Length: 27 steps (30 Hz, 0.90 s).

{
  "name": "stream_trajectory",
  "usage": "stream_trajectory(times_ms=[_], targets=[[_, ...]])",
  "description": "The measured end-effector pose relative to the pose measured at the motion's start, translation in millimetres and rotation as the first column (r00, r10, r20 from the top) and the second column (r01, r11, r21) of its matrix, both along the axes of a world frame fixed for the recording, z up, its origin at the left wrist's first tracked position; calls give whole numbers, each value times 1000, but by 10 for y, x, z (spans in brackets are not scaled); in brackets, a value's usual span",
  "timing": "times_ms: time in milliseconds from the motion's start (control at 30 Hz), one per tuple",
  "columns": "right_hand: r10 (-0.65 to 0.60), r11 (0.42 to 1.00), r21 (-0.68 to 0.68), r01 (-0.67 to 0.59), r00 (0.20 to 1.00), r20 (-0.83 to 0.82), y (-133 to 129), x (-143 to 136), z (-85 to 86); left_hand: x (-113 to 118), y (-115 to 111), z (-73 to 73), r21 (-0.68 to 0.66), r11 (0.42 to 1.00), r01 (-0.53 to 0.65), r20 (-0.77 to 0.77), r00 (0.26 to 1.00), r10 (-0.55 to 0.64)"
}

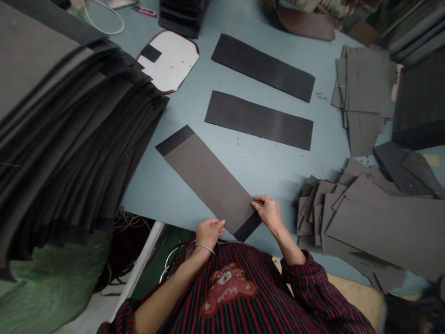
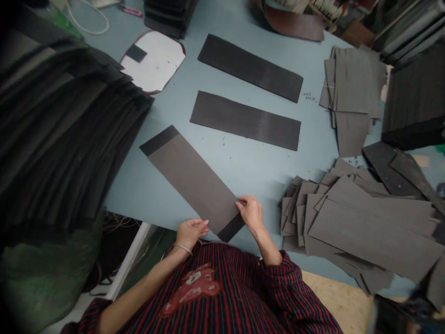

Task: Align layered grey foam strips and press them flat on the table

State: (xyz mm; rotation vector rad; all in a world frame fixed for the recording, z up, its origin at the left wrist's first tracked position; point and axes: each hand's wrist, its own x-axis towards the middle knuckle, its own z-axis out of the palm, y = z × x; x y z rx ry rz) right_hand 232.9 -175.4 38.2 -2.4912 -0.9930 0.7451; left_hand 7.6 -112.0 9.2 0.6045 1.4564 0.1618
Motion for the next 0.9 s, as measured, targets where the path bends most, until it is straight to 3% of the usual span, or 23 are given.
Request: stream_trajectory(times_ms=[133,500,700,800,900], targets=[[27,1000,3,-28,991,133,-5,-141,-39,73,-42,-55,22,999,24,-24,999,-24],[18,996,89,-31,989,145,-58,-172,-92,71,-66,-43,55,998,30,-10,1000,-30],[17,986,160,-54,975,221,29,-110,-108,230,-94,-25,49,998,35,37,999,-37],[25,971,226,-79,972,235,72,20,-67,401,-203,5,64,993,100,73,992,-104],[-61,939,341,-35,962,267,-25,125,49,551,-312,93,114,959,259,139,952,-273]])
